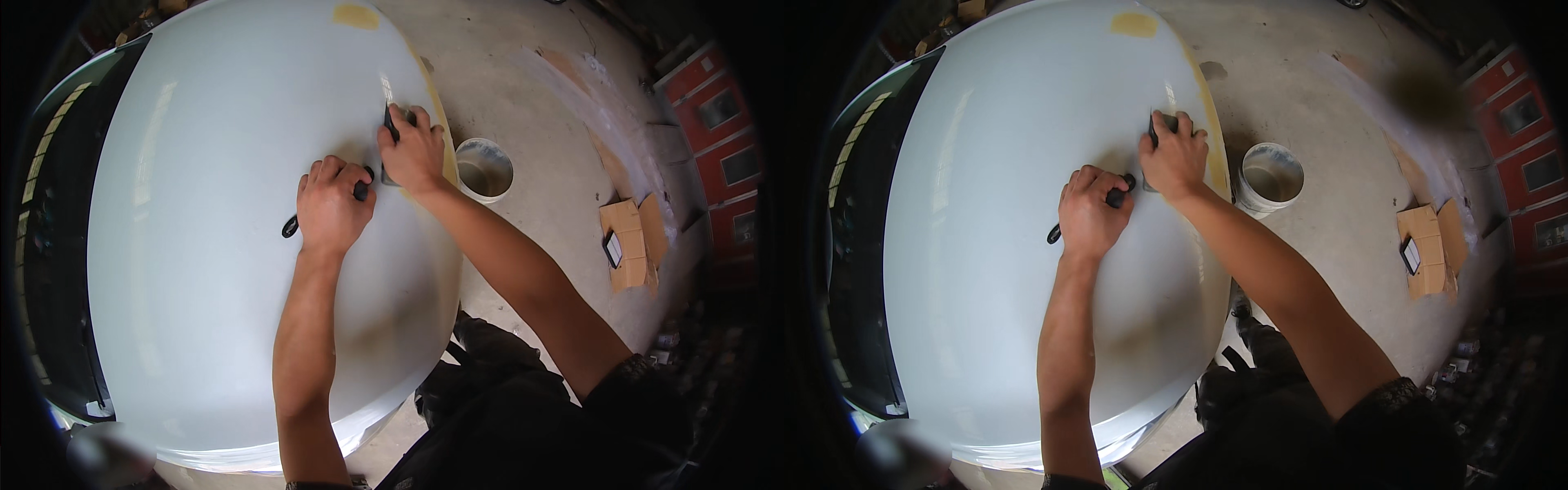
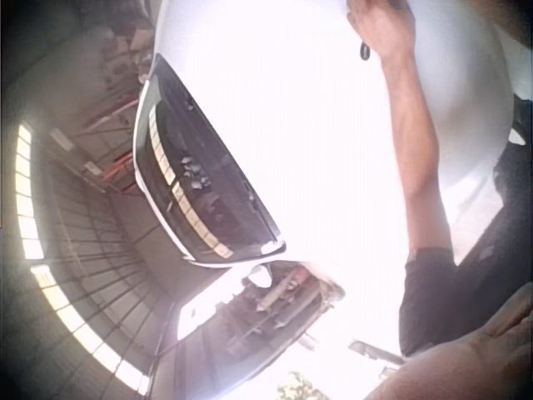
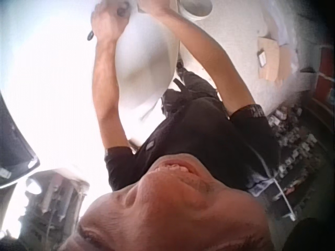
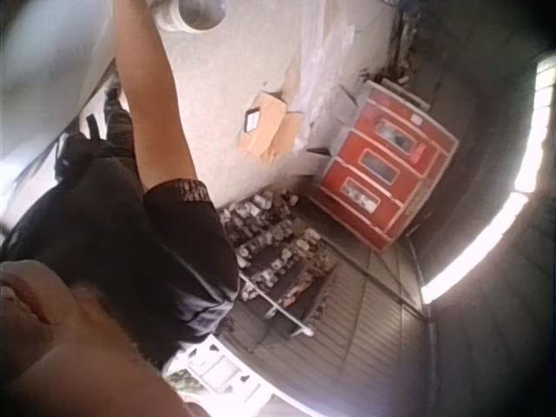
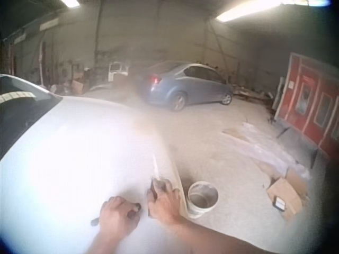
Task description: The person sands the hood of a white car using a sanding block and a cloth, repeatedly dipping the block into a bucket of water. The person wipes the surface and continues sanding different areas of the hood.
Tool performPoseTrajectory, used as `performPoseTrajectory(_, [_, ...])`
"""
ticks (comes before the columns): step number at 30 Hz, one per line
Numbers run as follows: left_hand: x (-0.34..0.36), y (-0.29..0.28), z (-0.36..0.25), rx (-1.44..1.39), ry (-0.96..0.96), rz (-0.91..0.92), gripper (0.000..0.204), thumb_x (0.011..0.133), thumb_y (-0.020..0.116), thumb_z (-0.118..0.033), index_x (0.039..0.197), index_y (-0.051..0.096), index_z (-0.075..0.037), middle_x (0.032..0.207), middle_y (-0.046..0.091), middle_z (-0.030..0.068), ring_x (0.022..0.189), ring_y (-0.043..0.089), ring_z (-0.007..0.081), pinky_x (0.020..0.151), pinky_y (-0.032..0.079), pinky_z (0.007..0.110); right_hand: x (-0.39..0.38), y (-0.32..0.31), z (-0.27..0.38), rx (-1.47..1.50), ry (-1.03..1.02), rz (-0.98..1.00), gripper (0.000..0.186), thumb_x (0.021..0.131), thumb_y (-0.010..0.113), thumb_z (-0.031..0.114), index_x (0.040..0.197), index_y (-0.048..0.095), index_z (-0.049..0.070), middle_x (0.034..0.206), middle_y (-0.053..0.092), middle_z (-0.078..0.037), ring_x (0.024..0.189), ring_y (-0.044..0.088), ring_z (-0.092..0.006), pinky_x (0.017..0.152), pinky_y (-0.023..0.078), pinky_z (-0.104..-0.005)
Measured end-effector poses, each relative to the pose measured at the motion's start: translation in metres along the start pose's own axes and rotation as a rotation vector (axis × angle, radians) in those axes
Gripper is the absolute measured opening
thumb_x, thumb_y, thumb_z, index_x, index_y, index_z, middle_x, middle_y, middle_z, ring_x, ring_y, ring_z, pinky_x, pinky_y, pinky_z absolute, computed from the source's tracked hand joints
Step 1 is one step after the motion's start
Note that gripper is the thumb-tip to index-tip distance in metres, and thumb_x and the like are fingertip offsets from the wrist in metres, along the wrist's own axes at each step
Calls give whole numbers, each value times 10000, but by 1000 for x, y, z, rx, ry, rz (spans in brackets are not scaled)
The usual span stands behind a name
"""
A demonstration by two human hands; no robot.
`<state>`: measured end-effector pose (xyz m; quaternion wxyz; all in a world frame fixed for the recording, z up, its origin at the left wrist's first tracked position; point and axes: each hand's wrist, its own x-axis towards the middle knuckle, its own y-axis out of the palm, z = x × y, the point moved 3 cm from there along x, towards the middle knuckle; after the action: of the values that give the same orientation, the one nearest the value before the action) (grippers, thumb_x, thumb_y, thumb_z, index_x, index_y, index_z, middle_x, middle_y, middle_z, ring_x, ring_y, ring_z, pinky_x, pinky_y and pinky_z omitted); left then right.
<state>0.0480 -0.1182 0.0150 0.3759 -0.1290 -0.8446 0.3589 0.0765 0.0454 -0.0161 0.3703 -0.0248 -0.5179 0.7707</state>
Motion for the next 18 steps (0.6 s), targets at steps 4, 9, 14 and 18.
performPoseTrajectory(4, [0, 0, 0, -2, 28, -18, 177, 682, 754, -13, 799, 706, -137, 879, 634, -9, 865, 630, 231, 773, 506, 376, -49, -25, -27, 44, -101, -23, 466, 922, 664, 300, 1358, 655, 137, 1400, 538, -201, 1170, 545, -438, 983, 456, -495])
performPoseTrajectory(9, [-3, 2, 0, -9, 54, -43, 194, 664, 768, -31, 793, 706, -161, 886, 610, -25, 851, 617, 207, 726, 475, 371, -17, -20, -31, 83, 34, 49, 468, 914, 653, 293, 1356, 657, 138, 1382, 551, -216, 1185, 541, -453, 1033, 441, -487])
performPoseTrajectory(14, [-1, 4, -2, 4, 82, -59, 199, 662, 767, -31, 798, 703, -161, 885, 612, -29, 839, 613, 211, 710, 465, 371, 36, -18, -16, 142, 70, 18, 469, 935, 599, 350, 1345, 657, 131, 1387, 556, -217, 1188, 540, -481, 1065, 426, -489])
performPoseTrajectory(18, [-1, 5, -2, 24, 92, -60, 198, 666, 773, -38, 802, 699, -161, 900, 612, -28, 837, 608, 209, 711, 455, 367, -22, -39, -35, 176, -135, 3, 464, 896, 690, 261, 1335, 673, 113, 1366, 559, -200, 1179, 550, -443, 1032, 450, -486])
